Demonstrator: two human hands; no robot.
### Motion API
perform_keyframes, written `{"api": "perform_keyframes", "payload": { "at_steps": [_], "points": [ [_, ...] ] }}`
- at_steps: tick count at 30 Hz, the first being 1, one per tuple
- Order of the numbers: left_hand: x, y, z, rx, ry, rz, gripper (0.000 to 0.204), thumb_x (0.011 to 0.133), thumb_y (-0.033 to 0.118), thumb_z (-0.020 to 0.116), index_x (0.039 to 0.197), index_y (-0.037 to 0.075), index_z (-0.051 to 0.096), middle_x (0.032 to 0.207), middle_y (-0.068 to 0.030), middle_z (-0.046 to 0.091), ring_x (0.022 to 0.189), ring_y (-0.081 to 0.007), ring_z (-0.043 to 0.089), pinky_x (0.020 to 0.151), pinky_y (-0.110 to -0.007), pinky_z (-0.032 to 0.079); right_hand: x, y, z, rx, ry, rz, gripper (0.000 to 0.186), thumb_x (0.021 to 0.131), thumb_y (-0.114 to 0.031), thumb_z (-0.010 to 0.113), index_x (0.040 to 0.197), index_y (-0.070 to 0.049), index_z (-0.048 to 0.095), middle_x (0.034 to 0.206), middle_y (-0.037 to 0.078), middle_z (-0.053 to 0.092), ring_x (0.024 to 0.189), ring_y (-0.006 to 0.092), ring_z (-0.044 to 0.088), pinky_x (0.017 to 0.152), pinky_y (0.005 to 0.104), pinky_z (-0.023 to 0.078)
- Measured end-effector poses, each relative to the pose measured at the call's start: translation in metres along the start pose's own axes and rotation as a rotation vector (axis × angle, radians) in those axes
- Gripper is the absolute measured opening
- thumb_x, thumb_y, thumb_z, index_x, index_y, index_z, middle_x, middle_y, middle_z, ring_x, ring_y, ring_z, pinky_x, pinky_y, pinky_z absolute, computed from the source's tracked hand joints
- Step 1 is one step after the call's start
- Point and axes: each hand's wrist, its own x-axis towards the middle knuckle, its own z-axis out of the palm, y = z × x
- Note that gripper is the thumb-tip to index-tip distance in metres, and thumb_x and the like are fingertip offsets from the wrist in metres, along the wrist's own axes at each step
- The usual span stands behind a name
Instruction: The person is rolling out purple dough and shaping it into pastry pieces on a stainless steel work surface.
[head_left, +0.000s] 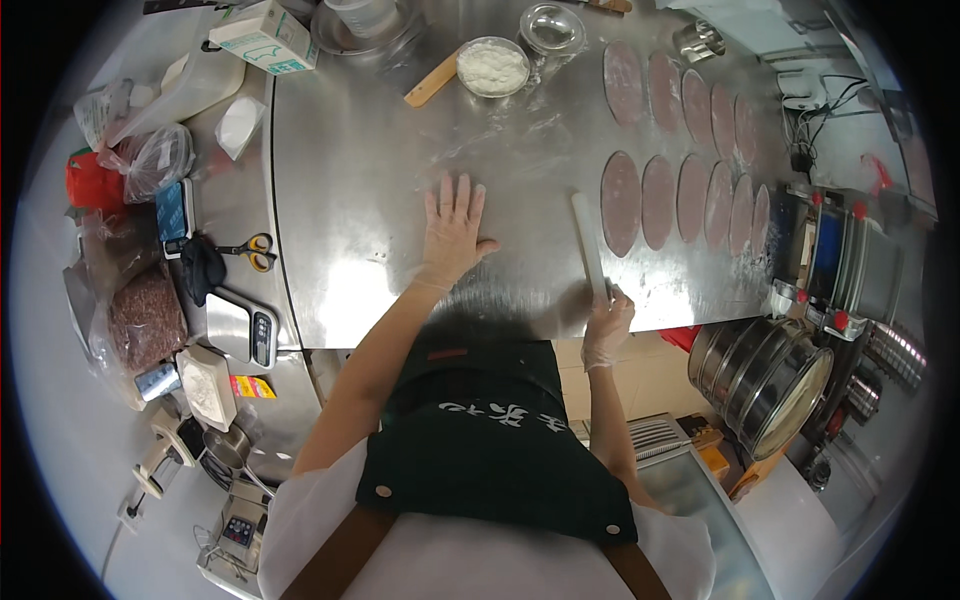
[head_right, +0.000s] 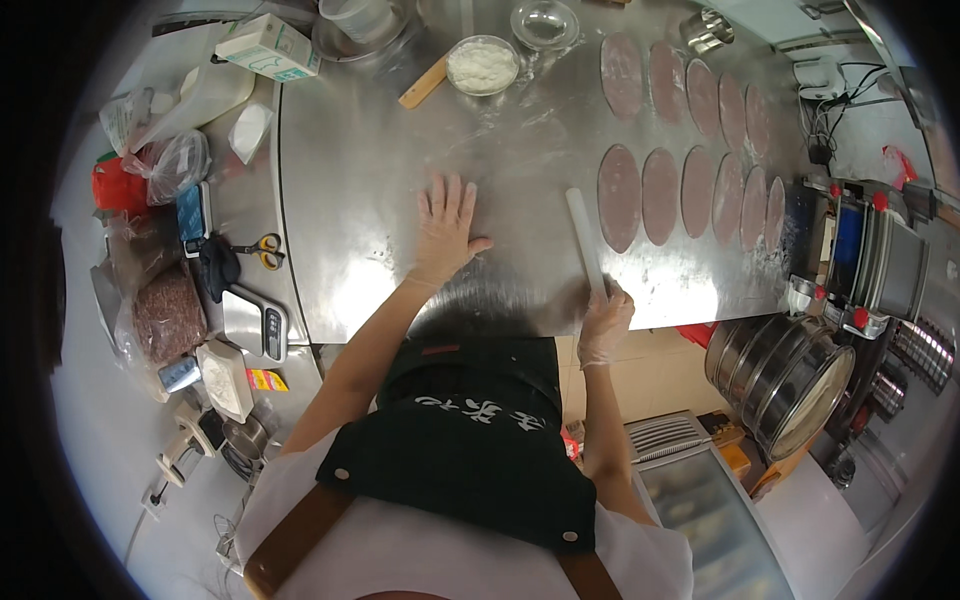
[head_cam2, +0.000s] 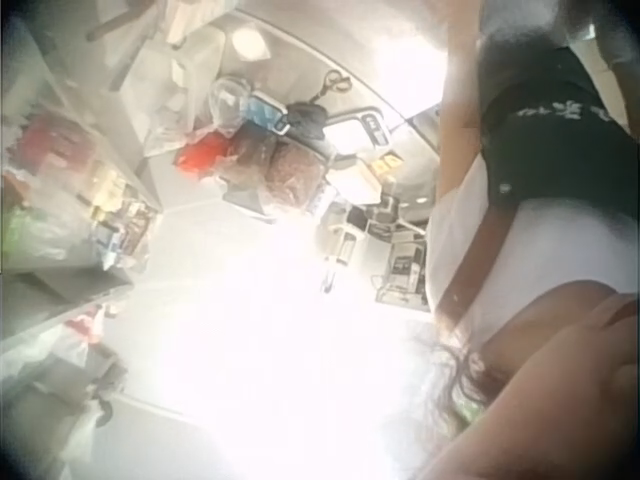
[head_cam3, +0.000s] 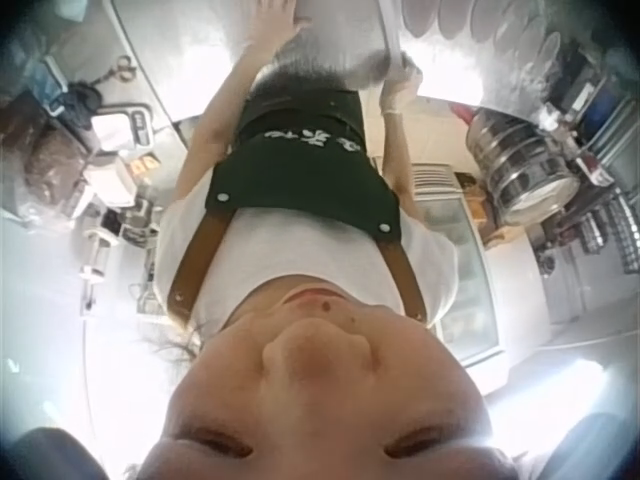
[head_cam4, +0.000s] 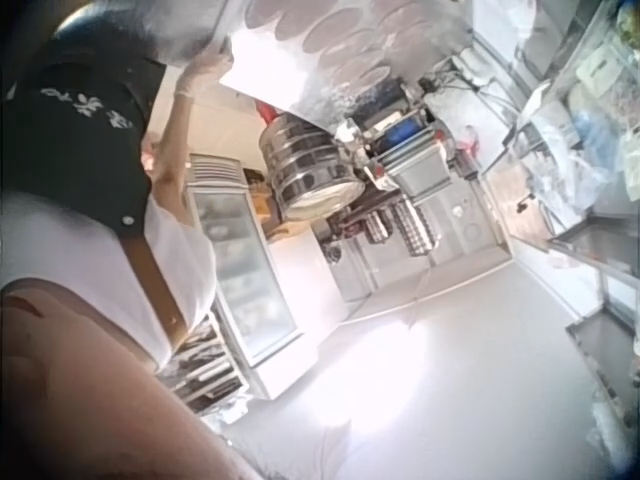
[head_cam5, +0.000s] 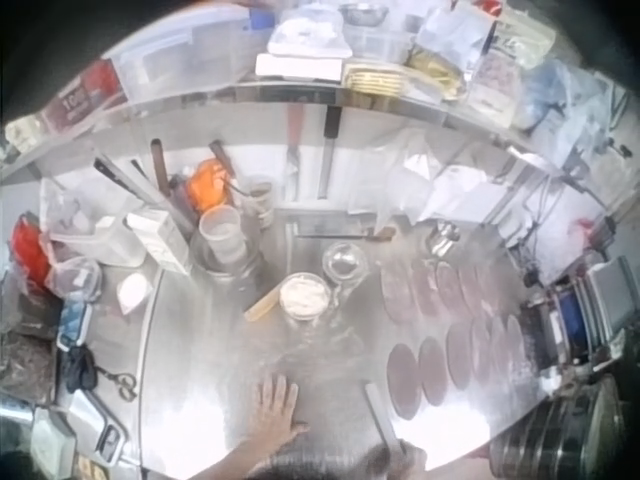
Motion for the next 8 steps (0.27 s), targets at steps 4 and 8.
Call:
{"api": "perform_keyframes", "payload": {
  "at_steps": [4, 8],
  "points": [
    [-0.003, -0.021, 0.029, -0.104, -0.065, -0.066, 0.093, 0.087, 0.044, 0.072, 0.157, 0.003, 0.026, 0.162, -0.0249, 0.021, 0.149, -0.0460, 0.020, 0.120, -0.059, 0.019, -0.015, 0.000, -0.001, -0.023, -0.184, 0.029, 0.050, 0.086, -0.007, 0.071, 0.133, -0.002, 0.055, 0.114, 0.023, 0.059, 0.106, 0.0375, 0.058, 0.089, 0.0464, 0.049],
    [-0.029, -0.081, 0.029, -0.954, -0.119, -0.607, 0.083, 0.092, 0.045, 0.069, 0.159, 0.020, 0.027, 0.167, -0.0138, 0.015, 0.152, -0.0402, 0.020, 0.120, -0.063, 0.016, -0.010, -0.007, 0.009, 0.295, -0.257, 0.086, 0.056, 0.088, -0.006, 0.069, 0.141, -0.009, 0.051, 0.128, 0.023, 0.053, 0.117, 0.0406, 0.054, 0.100, 0.0475, 0.046]
  ]
}}
